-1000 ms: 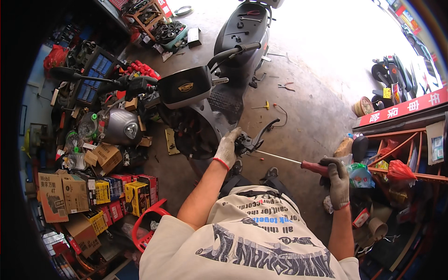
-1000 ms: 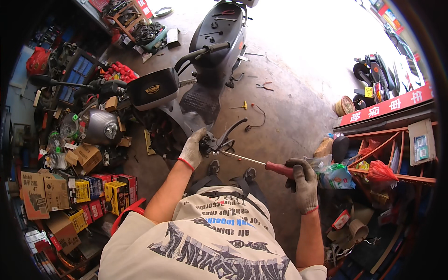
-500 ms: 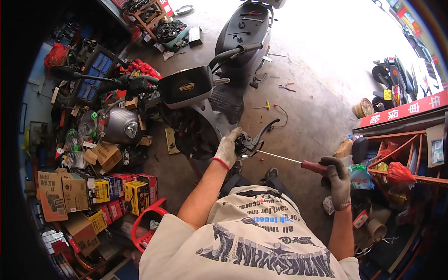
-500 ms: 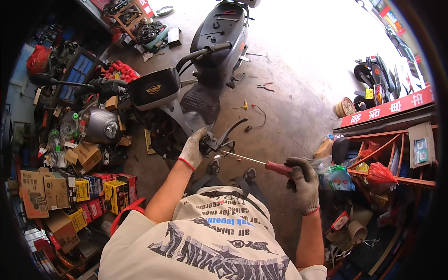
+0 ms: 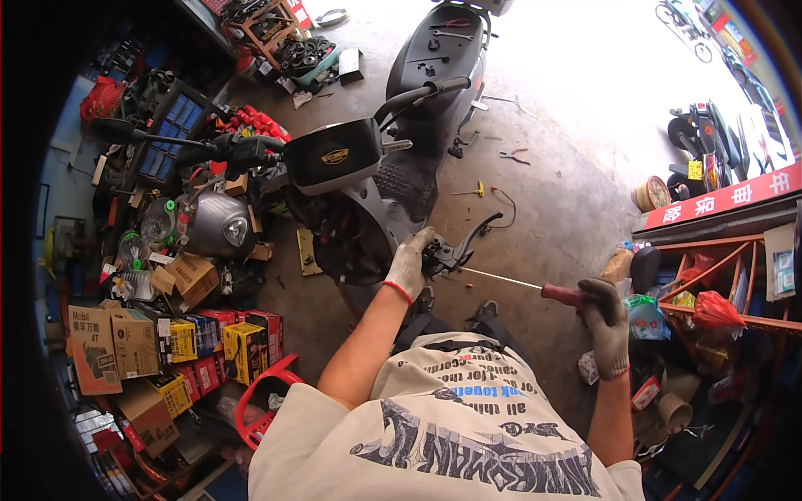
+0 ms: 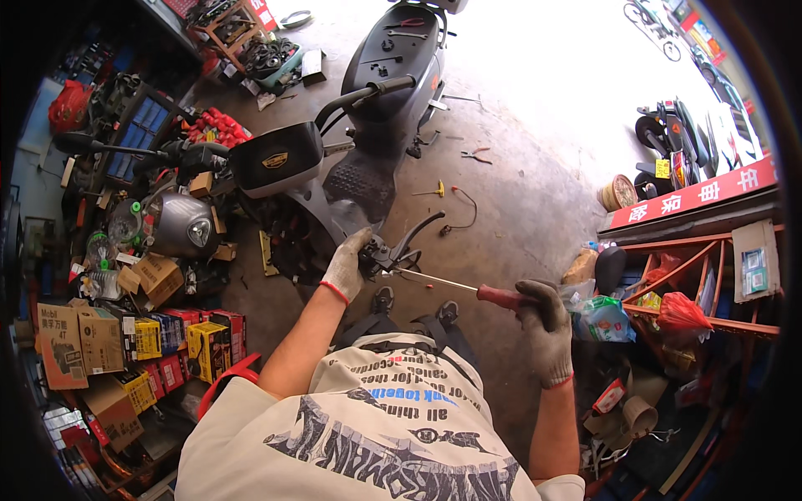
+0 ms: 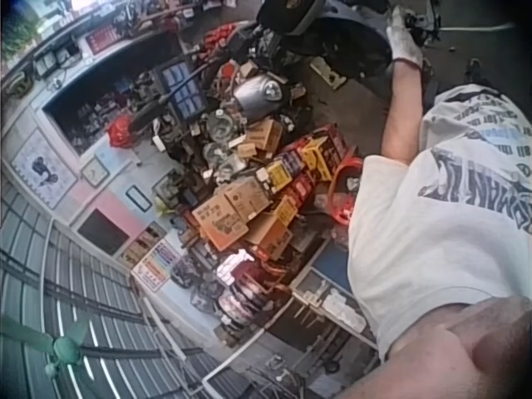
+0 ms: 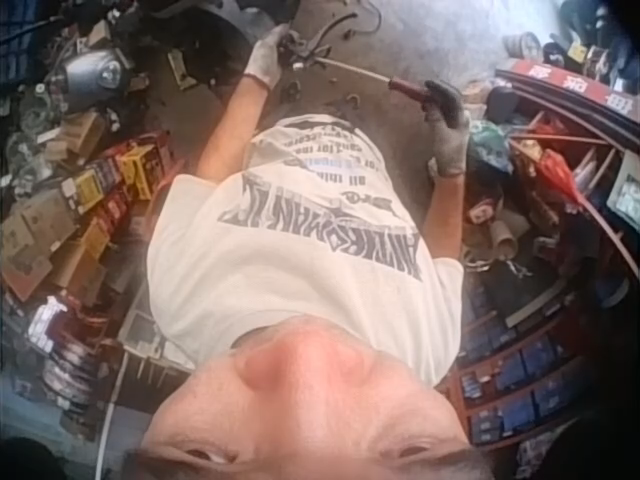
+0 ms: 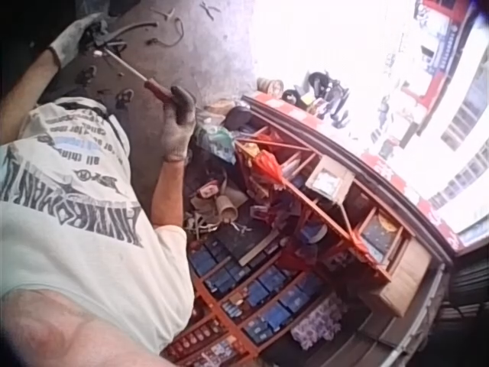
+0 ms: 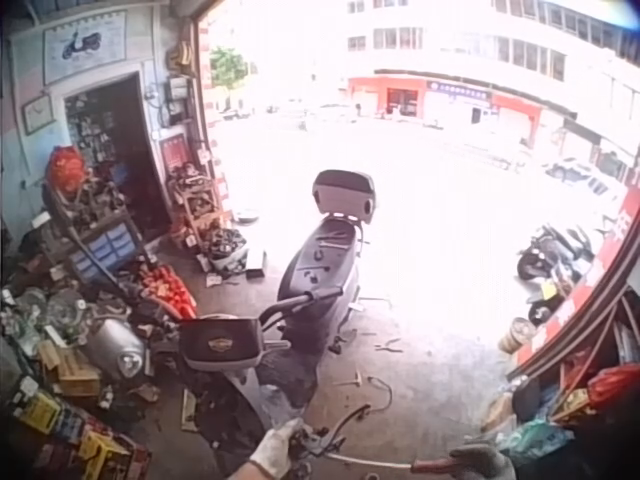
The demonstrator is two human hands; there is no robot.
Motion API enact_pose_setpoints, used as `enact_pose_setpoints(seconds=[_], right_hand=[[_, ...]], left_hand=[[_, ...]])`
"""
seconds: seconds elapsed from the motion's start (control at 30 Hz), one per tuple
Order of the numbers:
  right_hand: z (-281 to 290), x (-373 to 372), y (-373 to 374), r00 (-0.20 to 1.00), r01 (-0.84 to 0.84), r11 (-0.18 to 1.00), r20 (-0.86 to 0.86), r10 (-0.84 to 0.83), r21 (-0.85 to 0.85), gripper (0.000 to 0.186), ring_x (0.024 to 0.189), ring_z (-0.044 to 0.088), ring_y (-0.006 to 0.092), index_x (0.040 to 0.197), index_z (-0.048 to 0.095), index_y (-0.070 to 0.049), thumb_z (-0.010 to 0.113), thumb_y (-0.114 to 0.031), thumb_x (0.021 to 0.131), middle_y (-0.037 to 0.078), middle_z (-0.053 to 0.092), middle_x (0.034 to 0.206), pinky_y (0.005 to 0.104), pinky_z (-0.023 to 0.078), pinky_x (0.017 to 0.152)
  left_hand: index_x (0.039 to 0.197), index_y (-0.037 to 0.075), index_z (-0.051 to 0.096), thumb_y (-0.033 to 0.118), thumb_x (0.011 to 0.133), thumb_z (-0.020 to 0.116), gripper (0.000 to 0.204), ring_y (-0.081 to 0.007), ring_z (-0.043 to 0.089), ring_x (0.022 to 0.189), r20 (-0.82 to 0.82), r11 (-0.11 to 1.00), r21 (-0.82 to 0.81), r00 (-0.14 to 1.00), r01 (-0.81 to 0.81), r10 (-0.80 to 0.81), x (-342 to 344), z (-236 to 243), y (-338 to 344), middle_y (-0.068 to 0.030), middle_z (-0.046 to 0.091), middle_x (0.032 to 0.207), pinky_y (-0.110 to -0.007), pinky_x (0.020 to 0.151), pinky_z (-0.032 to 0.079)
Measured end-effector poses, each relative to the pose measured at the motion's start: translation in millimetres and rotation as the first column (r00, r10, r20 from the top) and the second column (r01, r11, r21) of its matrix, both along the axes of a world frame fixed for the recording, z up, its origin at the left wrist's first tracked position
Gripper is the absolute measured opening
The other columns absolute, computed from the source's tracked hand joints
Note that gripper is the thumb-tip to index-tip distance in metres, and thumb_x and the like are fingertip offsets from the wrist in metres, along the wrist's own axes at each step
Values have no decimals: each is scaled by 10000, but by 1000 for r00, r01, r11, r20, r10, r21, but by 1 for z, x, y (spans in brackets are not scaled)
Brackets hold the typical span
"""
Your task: Disassembling and inspecting the brake lever assembly on a motorcycle.
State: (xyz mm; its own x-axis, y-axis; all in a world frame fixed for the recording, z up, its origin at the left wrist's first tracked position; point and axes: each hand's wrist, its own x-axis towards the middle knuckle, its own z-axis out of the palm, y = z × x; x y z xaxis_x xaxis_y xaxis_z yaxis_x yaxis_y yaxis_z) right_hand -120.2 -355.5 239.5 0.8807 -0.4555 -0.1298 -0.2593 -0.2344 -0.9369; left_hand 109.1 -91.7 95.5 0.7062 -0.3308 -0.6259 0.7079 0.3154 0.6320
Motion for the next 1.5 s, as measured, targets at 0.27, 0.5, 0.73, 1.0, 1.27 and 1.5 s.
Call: enact_pose_setpoints(seconds=[0.27,0.5,0.73,1.0,1.27,1.5], right_hand=[[14,8,8,998,51,996,-23,-50,69,325,864,622,109,1283,614,-44,592,-54,959,58,638,1148,248,503,712],[6,9,10,990,121,991,69,-125,58,293,874,639,115,1247,635,-28,582,-66,962,52,655,1120,244,492,668],[3,7,-1,992,15,990,126,3,-141,302,909,649,137,1236,639,-28,580,-65,942,72,643,1162,261,507,714],[27,11,6,992,66,972,-120,-40,226,311,846,642,119,1258,624,-21,614,-66,950,49,647,1117,249,494,665],[20,11,7,995,78,981,-73,-66,179,224,888,648,132,1128,678,-48,596,-3,925,41,647,1114,253,492,693],[11,4,3,994,-38,999,100,39,-16,245,1044,631,174,810,684,-45,593,152,696,78,653,1121,287,486,901]], left_hand=[[1032,60,651,240,1020,560,202,-167,663,805,-37,1000,-19,999,-3,2,0,8,0,-35,670,897,-322,744,553],[1036,66,648,234,1024,554,193,-165,663,805,-29,999,-28,999,15,-16,1,12,-1,-37,671,903,-320,744,553],[1014,79,652,249,1021,563,191,-160,659,777,-44,1000,-23,999,-10,9,1,13,0,-29,666,875,-318,714,549],[981,85,649,260,1021,561,200,-164,653,749,-29,999,-48,999,18,-19,0,13,4,-24,668,864,-306,667,529],[989,111,652,285,1021,574,193,-140,652,761,-69,997,-78,998,-13,7,2,23,0,-3,678,852,-305,643,509],[964,166,649,310,1013,576,169,-145,667,730,-130,997,-68,991,-27,18,2,16,2,15,690,831,-318,563,484]])
